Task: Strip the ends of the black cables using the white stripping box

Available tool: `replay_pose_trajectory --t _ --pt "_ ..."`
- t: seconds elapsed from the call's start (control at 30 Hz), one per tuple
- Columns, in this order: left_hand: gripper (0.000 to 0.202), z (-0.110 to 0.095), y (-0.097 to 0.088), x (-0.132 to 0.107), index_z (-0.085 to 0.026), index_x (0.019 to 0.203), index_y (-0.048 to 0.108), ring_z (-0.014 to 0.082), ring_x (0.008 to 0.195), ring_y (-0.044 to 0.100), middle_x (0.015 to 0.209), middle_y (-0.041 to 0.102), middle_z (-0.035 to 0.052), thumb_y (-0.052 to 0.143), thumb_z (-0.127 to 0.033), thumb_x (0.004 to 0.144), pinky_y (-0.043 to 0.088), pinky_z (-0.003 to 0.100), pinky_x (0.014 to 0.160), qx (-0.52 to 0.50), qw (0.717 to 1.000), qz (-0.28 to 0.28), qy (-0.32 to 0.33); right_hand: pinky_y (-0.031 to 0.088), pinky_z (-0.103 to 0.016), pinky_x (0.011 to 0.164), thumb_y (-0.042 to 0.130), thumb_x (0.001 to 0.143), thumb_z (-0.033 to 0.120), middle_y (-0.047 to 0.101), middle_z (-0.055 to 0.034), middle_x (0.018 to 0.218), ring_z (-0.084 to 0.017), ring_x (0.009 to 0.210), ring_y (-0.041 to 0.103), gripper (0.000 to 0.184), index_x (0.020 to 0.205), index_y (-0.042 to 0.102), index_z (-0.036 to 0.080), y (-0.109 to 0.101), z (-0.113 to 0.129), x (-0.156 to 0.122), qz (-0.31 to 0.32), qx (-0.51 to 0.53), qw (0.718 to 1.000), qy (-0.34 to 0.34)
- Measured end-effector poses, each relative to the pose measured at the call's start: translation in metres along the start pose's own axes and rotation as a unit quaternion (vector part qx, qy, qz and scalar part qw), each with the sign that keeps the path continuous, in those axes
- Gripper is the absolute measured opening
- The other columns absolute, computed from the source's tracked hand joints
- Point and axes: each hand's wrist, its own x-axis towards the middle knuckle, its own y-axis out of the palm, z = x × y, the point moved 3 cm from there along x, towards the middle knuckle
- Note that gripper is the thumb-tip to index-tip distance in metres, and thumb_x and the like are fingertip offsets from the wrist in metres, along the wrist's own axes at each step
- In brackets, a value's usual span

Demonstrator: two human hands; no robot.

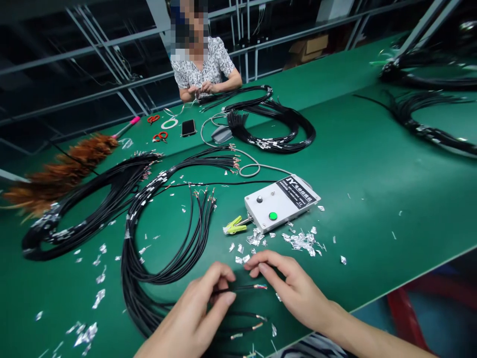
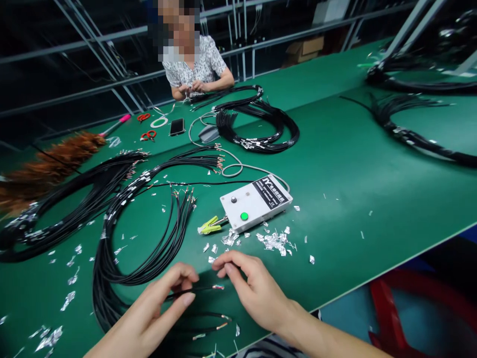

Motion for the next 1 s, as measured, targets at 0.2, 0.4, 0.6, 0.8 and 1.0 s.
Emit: replay_pose_trajectory --t 0.2,0.4,0.6,0.8,1.0 --pt "0.018 -0.022 0.010 0.023 -0.023 0.086 0.062 0.0160 0.069 0.058 0.075 0.064 0.0003 0.049 -0.032 0.093 0.045 0.023 0.065 -0.067 0.994 -0.057 0.068 0.054 -0.034 0.082 0.038 0.093 0.012 0.071 -0.0084 0.096 -0.020 0.089 0.066 0.027 0.101 0.063 0.018 0.013 0.006 -0.004 0.052 -0.091 0.992 -0.066" --pt "0.027 -0.004 0.015 0.026 -0.017 0.091 0.061 0.0098 0.046 0.046 0.067 0.061 0.0001 0.048 -0.041 0.092 0.038 0.021 0.045 -0.206 0.971 -0.118 -0.025 0.052 -0.025 0.064 0.051 0.085 0.019 0.072 -0.0045 0.076 -0.016 0.068 0.068 0.018 0.086 0.070 0.016 0.025 0.007 -0.007 0.195 0.064 0.973 0.101" --pt "0.024 -0.005 0.011 0.024 -0.016 0.080 0.062 0.0096 0.047 0.047 0.064 0.062 0.0007 0.056 -0.038 0.088 0.038 0.020 0.044 -0.217 0.958 -0.185 -0.016 0.044 -0.022 0.058 0.065 0.079 0.041 0.064 0.0000 0.070 -0.012 0.062 0.062 0.026 0.078 0.059 0.016 0.015 0.005 0.027 0.034 0.249 0.954 0.164" --pt "0.020 -0.002 0.017 0.023 -0.016 0.079 0.064 0.0102 0.050 0.049 0.064 0.060 0.0004 0.056 -0.032 0.089 0.039 0.020 0.045 -0.199 0.961 -0.192 0.016 0.033 -0.019 0.053 0.074 0.071 0.047 0.056 0.0051 0.056 -0.007 0.053 0.050 0.036 0.078 0.055 0.017 0.023 0.009 0.035 0.029 0.390 0.895 0.214" --pt "0.020 0.008 0.021 0.023 -0.017 0.080 0.062 0.0085 0.047 0.046 0.061 0.058 -0.0017 0.057 -0.033 0.089 0.037 0.018 0.043 -0.245 0.947 -0.206 0.000 0.029 -0.019 0.052 0.080 0.066 0.042 0.056 0.0050 0.056 -0.006 0.051 0.043 0.038 0.078 0.055 0.016 0.036 0.000 0.024 0.028 0.438 0.862 0.254"
